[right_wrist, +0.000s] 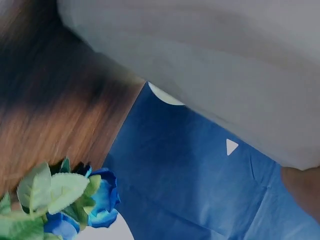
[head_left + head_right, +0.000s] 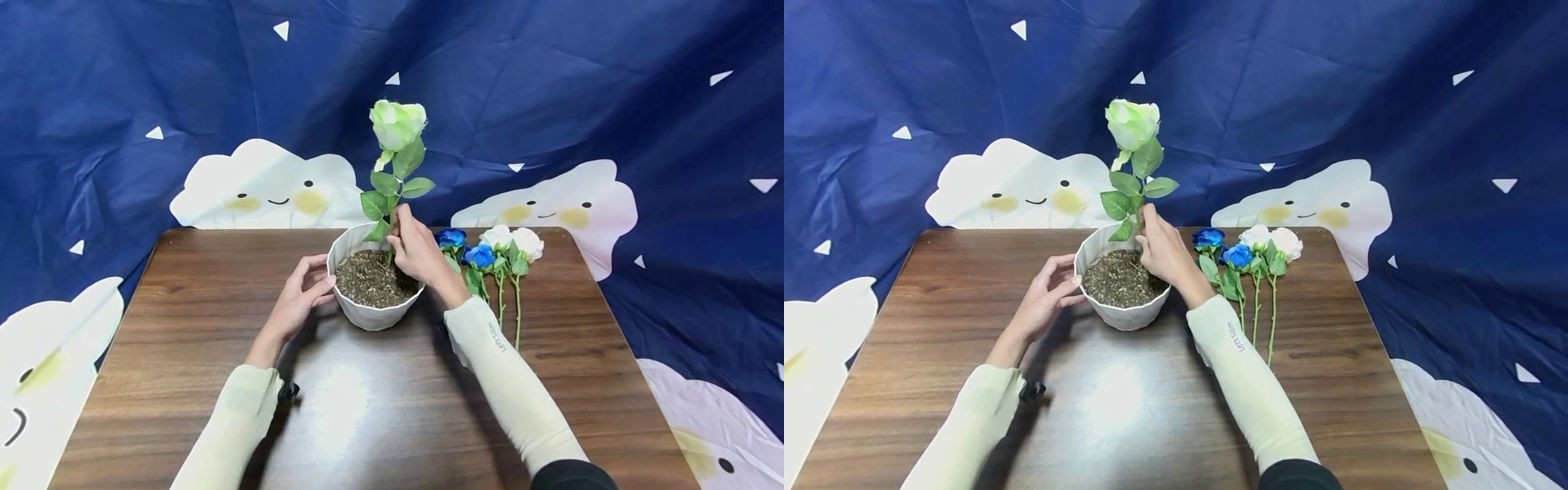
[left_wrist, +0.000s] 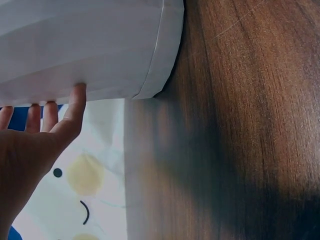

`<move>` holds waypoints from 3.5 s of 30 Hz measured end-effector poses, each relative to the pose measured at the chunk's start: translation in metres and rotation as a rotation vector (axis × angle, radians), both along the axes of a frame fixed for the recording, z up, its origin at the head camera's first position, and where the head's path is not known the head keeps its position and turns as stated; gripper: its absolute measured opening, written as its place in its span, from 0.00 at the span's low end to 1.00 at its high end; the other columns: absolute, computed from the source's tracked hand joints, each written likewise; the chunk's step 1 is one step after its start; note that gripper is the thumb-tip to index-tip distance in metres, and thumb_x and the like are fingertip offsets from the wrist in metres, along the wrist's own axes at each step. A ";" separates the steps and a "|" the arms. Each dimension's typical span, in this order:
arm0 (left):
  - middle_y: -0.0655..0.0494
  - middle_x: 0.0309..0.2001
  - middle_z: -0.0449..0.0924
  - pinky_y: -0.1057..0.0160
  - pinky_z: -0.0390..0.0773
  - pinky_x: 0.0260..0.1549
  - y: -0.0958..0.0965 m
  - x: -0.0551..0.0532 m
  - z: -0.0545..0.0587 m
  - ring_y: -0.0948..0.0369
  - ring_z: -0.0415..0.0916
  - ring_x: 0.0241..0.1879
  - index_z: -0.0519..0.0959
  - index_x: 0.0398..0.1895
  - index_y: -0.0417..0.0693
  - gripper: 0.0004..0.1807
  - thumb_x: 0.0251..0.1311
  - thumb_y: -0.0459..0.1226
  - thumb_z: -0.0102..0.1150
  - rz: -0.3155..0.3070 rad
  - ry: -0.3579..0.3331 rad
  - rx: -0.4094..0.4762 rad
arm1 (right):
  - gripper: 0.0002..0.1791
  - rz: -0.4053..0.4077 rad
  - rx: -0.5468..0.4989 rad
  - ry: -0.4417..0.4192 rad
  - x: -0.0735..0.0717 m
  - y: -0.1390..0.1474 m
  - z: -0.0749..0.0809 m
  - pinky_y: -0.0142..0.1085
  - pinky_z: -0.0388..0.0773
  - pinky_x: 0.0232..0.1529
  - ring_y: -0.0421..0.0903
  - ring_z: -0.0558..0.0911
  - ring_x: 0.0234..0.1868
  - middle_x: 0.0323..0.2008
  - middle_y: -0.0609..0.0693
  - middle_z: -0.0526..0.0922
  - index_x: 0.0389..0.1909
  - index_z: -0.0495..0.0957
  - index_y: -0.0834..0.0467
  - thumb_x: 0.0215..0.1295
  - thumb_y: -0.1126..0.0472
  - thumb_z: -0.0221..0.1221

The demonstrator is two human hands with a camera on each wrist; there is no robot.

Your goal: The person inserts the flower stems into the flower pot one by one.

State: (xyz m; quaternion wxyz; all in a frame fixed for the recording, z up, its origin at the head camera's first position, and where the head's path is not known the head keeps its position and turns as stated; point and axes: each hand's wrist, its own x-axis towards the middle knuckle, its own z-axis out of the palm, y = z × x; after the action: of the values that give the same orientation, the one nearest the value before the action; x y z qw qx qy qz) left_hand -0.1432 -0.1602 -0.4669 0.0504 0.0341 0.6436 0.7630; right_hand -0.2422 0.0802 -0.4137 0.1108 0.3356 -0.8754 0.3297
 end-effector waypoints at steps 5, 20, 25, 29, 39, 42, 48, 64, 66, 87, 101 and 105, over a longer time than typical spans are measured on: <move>0.32 0.66 0.66 0.55 0.83 0.50 -0.001 0.001 -0.002 0.47 0.71 0.60 0.61 0.71 0.36 0.28 0.70 0.31 0.56 -0.005 -0.003 -0.002 | 0.12 0.000 -0.071 -0.014 0.000 0.000 -0.005 0.42 0.75 0.37 0.51 0.75 0.35 0.35 0.56 0.73 0.45 0.62 0.62 0.70 0.72 0.56; 0.33 0.67 0.65 0.55 0.83 0.51 0.000 -0.002 -0.002 0.45 0.69 0.62 0.61 0.70 0.35 0.28 0.70 0.30 0.55 -0.010 0.003 0.014 | 0.16 -0.110 -0.418 -0.090 0.009 0.000 -0.006 0.34 0.82 0.32 0.47 0.80 0.37 0.36 0.56 0.76 0.47 0.66 0.64 0.65 0.71 0.64; 0.33 0.67 0.65 0.55 0.83 0.51 0.000 -0.001 -0.002 0.47 0.70 0.61 0.61 0.70 0.35 0.27 0.70 0.30 0.55 -0.002 0.009 0.010 | 0.13 -0.078 -0.669 -0.198 0.012 0.011 -0.005 0.38 0.85 0.32 0.45 0.80 0.34 0.35 0.56 0.76 0.47 0.67 0.70 0.66 0.75 0.60; 0.33 0.67 0.65 0.55 0.83 0.50 0.001 0.000 -0.001 0.48 0.70 0.61 0.61 0.70 0.36 0.27 0.71 0.30 0.54 -0.003 0.015 0.014 | 0.14 -0.078 -0.793 -0.271 0.010 0.026 -0.004 0.44 0.87 0.34 0.44 0.79 0.32 0.36 0.56 0.75 0.49 0.66 0.75 0.66 0.76 0.58; 0.34 0.67 0.65 0.54 0.83 0.50 0.001 0.000 -0.001 0.47 0.70 0.61 0.61 0.70 0.36 0.27 0.71 0.30 0.55 -0.005 0.011 0.019 | 0.14 -0.149 -0.804 -0.391 0.008 0.068 -0.005 0.35 0.86 0.32 0.38 0.81 0.32 0.37 0.52 0.79 0.51 0.66 0.73 0.69 0.75 0.57; 0.34 0.67 0.65 0.53 0.83 0.50 0.001 0.000 -0.001 0.48 0.71 0.61 0.61 0.70 0.37 0.27 0.71 0.30 0.55 -0.006 0.013 0.019 | 0.15 -0.186 -0.806 -0.439 0.008 0.081 -0.009 0.32 0.85 0.32 0.36 0.82 0.33 0.37 0.50 0.79 0.53 0.66 0.75 0.70 0.73 0.57; 0.34 0.68 0.65 0.55 0.83 0.50 0.000 0.001 -0.001 0.49 0.71 0.61 0.61 0.71 0.37 0.28 0.71 0.30 0.55 -0.005 0.015 0.014 | 0.18 -0.244 -0.763 -0.541 0.011 0.103 -0.015 0.33 0.86 0.34 0.37 0.82 0.34 0.38 0.49 0.81 0.57 0.68 0.73 0.72 0.69 0.58; 0.35 0.68 0.64 0.53 0.83 0.51 0.001 0.001 0.001 0.44 0.68 0.63 0.61 0.71 0.37 0.27 0.71 0.30 0.54 -0.002 0.017 0.017 | 0.21 -0.338 -0.531 -0.809 0.021 0.145 -0.052 0.46 0.87 0.44 0.43 0.82 0.37 0.37 0.48 0.82 0.61 0.67 0.75 0.74 0.68 0.56; 0.34 0.68 0.64 0.53 0.83 0.51 0.001 0.000 0.001 0.45 0.69 0.63 0.61 0.71 0.36 0.27 0.71 0.30 0.54 -0.001 0.017 0.018 | 0.22 -0.350 -0.502 -0.830 0.023 0.147 -0.057 0.48 0.86 0.46 0.43 0.83 0.38 0.40 0.55 0.83 0.62 0.67 0.76 0.74 0.67 0.56; 0.34 0.67 0.65 0.53 0.83 0.50 0.002 0.001 -0.001 0.47 0.70 0.61 0.61 0.71 0.36 0.28 0.70 0.29 0.55 -0.003 0.017 0.019 | 0.23 -0.414 -0.284 -0.866 0.024 0.151 -0.088 0.48 0.85 0.47 0.55 0.84 0.48 0.51 0.68 0.83 0.61 0.72 0.74 0.68 0.67 0.62; 0.33 0.67 0.65 0.50 0.82 0.51 0.001 0.001 -0.003 0.44 0.69 0.62 0.61 0.70 0.36 0.28 0.70 0.30 0.55 -0.004 0.020 0.015 | 0.23 -0.425 -0.314 -0.935 0.019 0.144 -0.095 0.40 0.86 0.31 0.44 0.81 0.36 0.43 0.60 0.82 0.61 0.71 0.72 0.66 0.75 0.60; 0.33 0.67 0.65 0.51 0.82 0.51 0.001 0.001 -0.003 0.44 0.69 0.62 0.61 0.71 0.36 0.27 0.71 0.30 0.54 -0.003 0.020 0.006 | 0.22 -0.419 -0.424 -0.941 0.020 0.144 -0.096 0.37 0.86 0.31 0.43 0.82 0.37 0.43 0.61 0.83 0.62 0.70 0.72 0.67 0.76 0.59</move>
State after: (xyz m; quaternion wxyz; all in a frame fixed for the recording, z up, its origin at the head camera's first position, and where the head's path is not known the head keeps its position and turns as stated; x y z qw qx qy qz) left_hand -0.1421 -0.1596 -0.4697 0.0450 0.0426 0.6416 0.7645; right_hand -0.2221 0.2244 -0.5100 -0.1638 -0.0587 -0.7930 0.5839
